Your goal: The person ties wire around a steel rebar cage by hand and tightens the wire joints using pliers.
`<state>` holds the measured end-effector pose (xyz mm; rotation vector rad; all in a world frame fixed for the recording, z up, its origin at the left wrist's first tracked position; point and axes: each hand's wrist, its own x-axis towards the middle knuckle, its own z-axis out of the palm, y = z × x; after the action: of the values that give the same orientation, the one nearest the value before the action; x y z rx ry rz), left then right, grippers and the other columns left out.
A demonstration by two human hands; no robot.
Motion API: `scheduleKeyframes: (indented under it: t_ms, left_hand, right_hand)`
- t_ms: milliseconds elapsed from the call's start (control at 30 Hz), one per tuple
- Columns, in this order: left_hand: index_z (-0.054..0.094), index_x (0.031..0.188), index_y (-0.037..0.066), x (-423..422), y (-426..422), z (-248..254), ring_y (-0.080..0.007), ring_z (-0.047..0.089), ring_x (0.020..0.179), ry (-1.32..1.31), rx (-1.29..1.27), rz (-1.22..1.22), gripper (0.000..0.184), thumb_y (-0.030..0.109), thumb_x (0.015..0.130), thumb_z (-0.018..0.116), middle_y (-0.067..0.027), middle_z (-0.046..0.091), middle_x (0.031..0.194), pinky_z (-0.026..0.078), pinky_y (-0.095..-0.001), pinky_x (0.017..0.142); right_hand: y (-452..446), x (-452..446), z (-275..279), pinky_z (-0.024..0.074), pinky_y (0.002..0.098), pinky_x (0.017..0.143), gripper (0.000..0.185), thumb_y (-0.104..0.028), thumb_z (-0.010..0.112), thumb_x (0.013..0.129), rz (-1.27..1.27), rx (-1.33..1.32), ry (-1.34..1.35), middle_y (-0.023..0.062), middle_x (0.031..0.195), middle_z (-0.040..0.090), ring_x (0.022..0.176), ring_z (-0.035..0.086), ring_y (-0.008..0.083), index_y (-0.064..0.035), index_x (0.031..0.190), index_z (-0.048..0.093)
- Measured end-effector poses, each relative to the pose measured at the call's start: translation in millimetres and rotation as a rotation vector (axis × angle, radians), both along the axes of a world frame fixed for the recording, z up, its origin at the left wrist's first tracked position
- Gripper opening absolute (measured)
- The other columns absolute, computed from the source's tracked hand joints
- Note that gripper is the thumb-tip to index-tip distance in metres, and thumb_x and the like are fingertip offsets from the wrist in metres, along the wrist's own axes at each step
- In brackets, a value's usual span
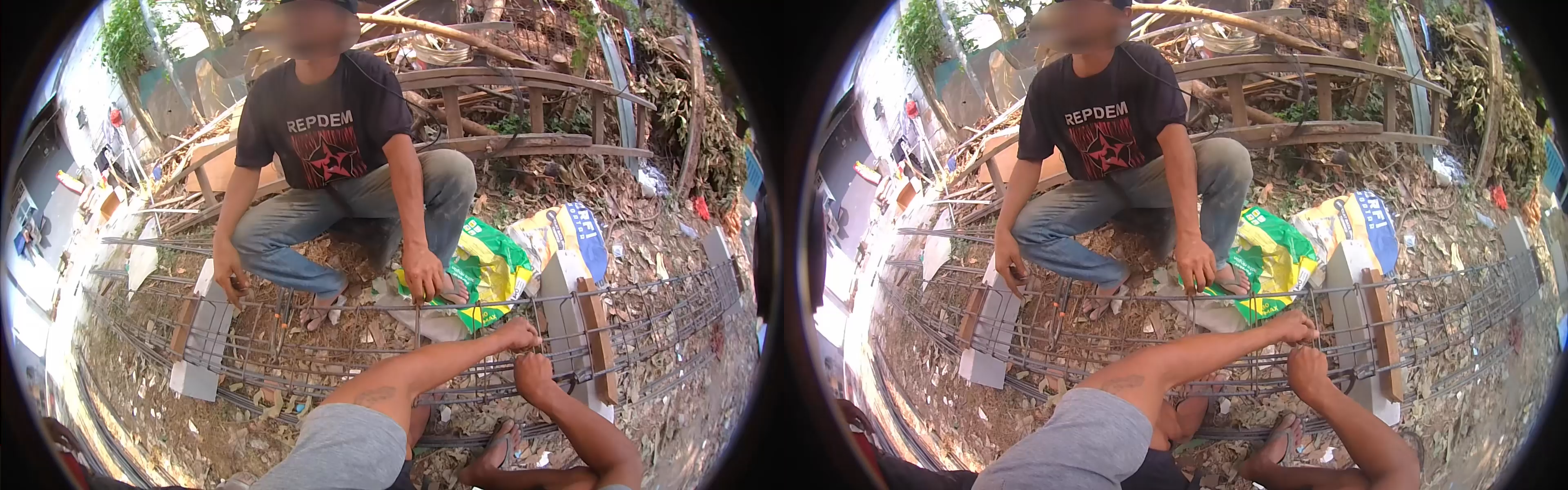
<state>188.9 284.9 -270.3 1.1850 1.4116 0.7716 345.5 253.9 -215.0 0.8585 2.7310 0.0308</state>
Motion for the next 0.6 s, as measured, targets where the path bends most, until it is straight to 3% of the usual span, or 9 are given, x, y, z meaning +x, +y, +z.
scheduleKeyframes:
  t_ms: [100,200,267,367,433,533,600]
  left_hand:
    - [0.081,0.088,0.003,2,-2,5,-0.015,0.063,0.056,0.082,0.067,0.046,0.03,0.033,0.087,0.08,-0.0088,0.071,0.068,0.055,-0.0353,0.056]
    - [0.081,0.084,0.003,0,-1,4,-0.0163,0.064,0.056,0.137,0.089,0.027,0.031,0.034,0.085,0.08,-0.0098,0.07,0.065,0.056,-0.0381,0.059]
    - [0.08,0.083,0.004,0,1,-1,-0.0172,0.065,0.056,0.155,0.181,0.024,0.032,0.035,0.085,0.08,-0.0104,0.068,0.064,0.056,-0.04,0.061]
    - [0.084,0.102,0.01,-3,7,5,-0.0249,0.075,0.076,0.264,0.048,-0.075,0.034,0.04,0.086,0.078,-0.0109,0.08,0.09,0.059,-0.04,0.077]
    - [0.084,0.102,0.011,-4,11,3,-0.0253,0.075,0.078,0.287,0.028,-0.084,0.034,0.04,0.086,0.078,-0.0108,0.08,0.091,0.059,-0.0402,0.078]
    - [0.084,0.101,0.011,-1,11,1,-0.0254,0.075,0.078,0.302,0.043,-0.064,0.033,0.04,0.085,0.078,-0.0097,0.08,0.089,0.059,-0.0401,0.078]
    - [0.084,0.098,0.009,-2,8,0,-0.0248,0.074,0.076,0.31,0.087,-0.04,0.034,0.04,0.085,0.079,-0.0093,0.08,0.087,0.059,-0.0395,0.078]
  right_hand:
    - [2,-1,-14,0.0627,0.045,0.073,0.016,-0.013,0.067,0.086,-0.043,-0.034,0.033,0.0192,0.091,0.077,0.087,0.078,0.0342,-0.0012,0.09,0.077]
    - [5,-2,-18,0.0627,0.0459,0.08,0.022,-0.016,0.064,0.093,-0.113,-0.089,0.002,0.0197,0.096,0.077,0.092,0.078,0.0335,0.0002,0.104,0.073]
    - [10,-3,-25,0.0615,0.0484,0.087,0.038,-0.027,0.066,0.094,-0.213,-0.225,-0.062,0.025,0.107,0.075,0.101,0.076,0.038,0.0051,0.113,0.069]
    - [16,-9,-13,0.0603,0.0493,0.09,0.048,-0.033,0.068,0.092,-0.254,-0.346,-0.088,0.0285,0.113,0.074,0.105,0.074,0.0409,0.0083,0.116,0.067]
    - [19,-10,-16,0.0592,0.0502,0.093,0.051,-0.034,0.069,0.091,-0.281,-0.383,-0.07,0.031,0.115,0.072,0.107,0.073,0.043,0.01,0.116,0.066]
    - [18,-8,-16,0.0584,0.0525,0.092,0.061,-0.019,0.06,0.084,-0.259,-0.45,0.046,0.0371,0.111,0.07,0.103,0.072,0.0475,0.0193,0.131,0.051]
    - [20,-9,-29,0.0581,0.0529,0.092,0.069,-0.019,0.06,0.085,-0.26,-0.48,0.023,0.0377,0.111,0.07,0.103,0.072,0.0478,0.0213,0.138,0.043]
